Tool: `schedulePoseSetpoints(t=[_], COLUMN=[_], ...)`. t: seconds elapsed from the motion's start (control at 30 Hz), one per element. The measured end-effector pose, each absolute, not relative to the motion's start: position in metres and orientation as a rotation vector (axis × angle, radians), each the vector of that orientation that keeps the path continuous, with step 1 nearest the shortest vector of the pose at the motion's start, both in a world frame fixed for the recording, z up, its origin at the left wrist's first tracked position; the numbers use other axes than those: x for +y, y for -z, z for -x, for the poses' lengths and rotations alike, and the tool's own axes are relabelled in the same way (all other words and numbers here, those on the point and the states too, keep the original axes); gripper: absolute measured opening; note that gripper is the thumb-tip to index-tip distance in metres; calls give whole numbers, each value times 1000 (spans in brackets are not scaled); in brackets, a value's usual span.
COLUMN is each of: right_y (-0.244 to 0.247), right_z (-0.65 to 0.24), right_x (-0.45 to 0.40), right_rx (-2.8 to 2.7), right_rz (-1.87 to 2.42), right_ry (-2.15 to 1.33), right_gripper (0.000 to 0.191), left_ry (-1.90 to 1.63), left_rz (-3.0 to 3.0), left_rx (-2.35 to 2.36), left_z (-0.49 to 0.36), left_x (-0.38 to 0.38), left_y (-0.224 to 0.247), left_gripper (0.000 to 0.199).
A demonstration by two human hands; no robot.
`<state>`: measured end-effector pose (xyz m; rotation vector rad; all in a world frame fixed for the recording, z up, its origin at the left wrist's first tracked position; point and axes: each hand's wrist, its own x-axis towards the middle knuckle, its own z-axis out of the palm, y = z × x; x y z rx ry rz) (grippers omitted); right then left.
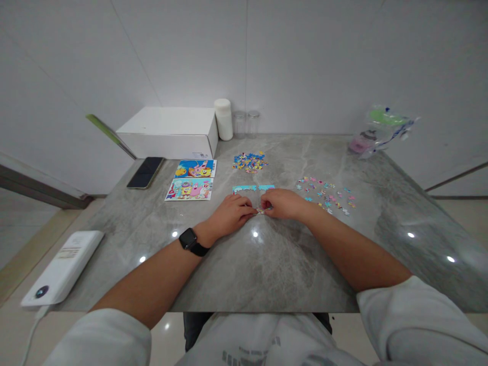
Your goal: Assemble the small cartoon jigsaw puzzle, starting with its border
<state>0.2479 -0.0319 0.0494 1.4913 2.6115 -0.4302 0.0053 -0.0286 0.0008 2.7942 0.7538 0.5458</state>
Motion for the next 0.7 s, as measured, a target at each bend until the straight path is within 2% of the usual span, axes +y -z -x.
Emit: schedulePoseSetpoints(t=[0.33, 0.7], right_y=[-46, -70], right_z=[-246, -276], right_x=[-31, -18], right_rx=[2620, 2469], right_rz=[-1476, -1628], right_ry=[433, 435], right_gripper=[18, 18], left_ry=[-501, -497], left_rz=[-2795, -2801], left_rx=[763, 776], left_z=[-6, -8], left_x=[-30, -33], left_y=[0, 1], left_gripper=[31, 35])
